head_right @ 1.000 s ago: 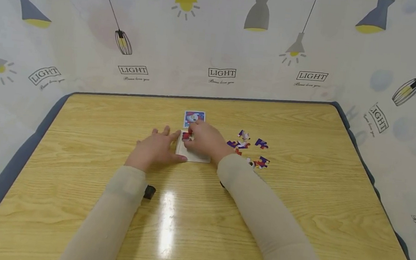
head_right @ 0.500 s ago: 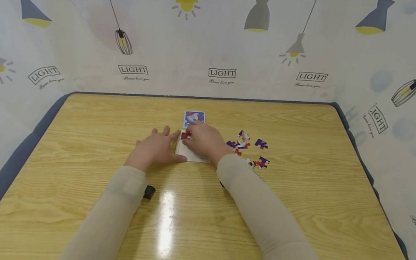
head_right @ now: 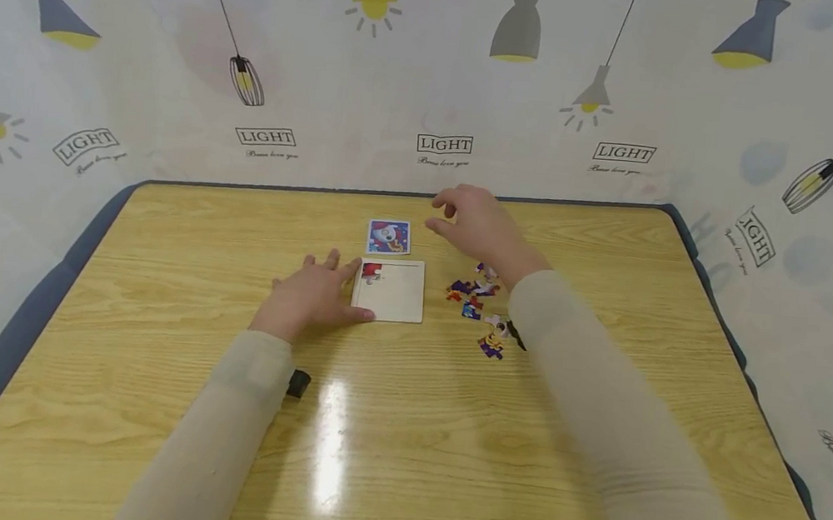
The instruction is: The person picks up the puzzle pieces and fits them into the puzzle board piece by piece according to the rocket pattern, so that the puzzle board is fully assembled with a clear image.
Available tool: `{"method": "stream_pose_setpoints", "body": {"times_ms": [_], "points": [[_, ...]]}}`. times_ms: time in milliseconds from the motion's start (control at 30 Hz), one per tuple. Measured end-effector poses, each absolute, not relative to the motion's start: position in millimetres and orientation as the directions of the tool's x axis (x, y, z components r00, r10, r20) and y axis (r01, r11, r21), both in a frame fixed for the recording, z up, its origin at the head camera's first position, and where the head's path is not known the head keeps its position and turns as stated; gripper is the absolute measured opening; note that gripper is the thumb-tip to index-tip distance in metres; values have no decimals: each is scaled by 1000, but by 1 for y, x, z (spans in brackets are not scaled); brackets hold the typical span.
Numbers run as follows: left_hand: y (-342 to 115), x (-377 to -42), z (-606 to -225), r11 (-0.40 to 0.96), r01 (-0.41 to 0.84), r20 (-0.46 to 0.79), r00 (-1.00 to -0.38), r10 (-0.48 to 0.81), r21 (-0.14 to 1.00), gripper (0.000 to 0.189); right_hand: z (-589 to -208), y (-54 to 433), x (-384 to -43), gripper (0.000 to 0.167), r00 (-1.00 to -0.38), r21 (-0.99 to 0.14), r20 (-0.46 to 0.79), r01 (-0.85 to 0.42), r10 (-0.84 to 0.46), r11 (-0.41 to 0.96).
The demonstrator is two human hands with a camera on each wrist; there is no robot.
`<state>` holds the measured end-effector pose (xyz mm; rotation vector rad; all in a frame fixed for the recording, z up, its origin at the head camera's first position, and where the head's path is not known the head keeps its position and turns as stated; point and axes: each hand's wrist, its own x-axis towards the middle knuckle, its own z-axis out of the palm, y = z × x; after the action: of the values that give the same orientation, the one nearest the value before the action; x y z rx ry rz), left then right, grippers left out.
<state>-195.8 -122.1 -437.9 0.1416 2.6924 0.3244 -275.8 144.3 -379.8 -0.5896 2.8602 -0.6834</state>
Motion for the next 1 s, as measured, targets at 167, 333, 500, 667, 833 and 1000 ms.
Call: {"method": "stream_pose_setpoints", "body": {"times_ms": [167, 333, 500, 667, 833, 1000], "points": [[-122, -194, -438, 967, 51, -399, -904, 152, 251, 104, -373, 180, -281, 47, -929, -475, -11, -321, -370, 819], [-122, -194, -439, 966, 51, -402, -903, 154, 255, 104, -375, 212, -281, 50, -948, -500, -22, -264, -316, 825], [-123, -195, -441, 965, 50, -397, -905, 154, 259, 104, -382, 238, -277, 52, -959, -507, -64, -209, -278, 837], [-123, -196, -442, 965, 47, -395, -906, 149, 257, 104, -394, 258, -271, 56, -959, -516, -92, -183, -267, 837], [-123, -195, -440, 965, 50, -396, -906, 153, 259, 103, -406, 273, -262, 55, -958, -529, -101, -176, -267, 830], [-123, -195, -439, 965, 48, -395, -906, 151, 258, 103, -414, 281, -250, 55, -960, -531, -118, -155, -254, 833]]}}
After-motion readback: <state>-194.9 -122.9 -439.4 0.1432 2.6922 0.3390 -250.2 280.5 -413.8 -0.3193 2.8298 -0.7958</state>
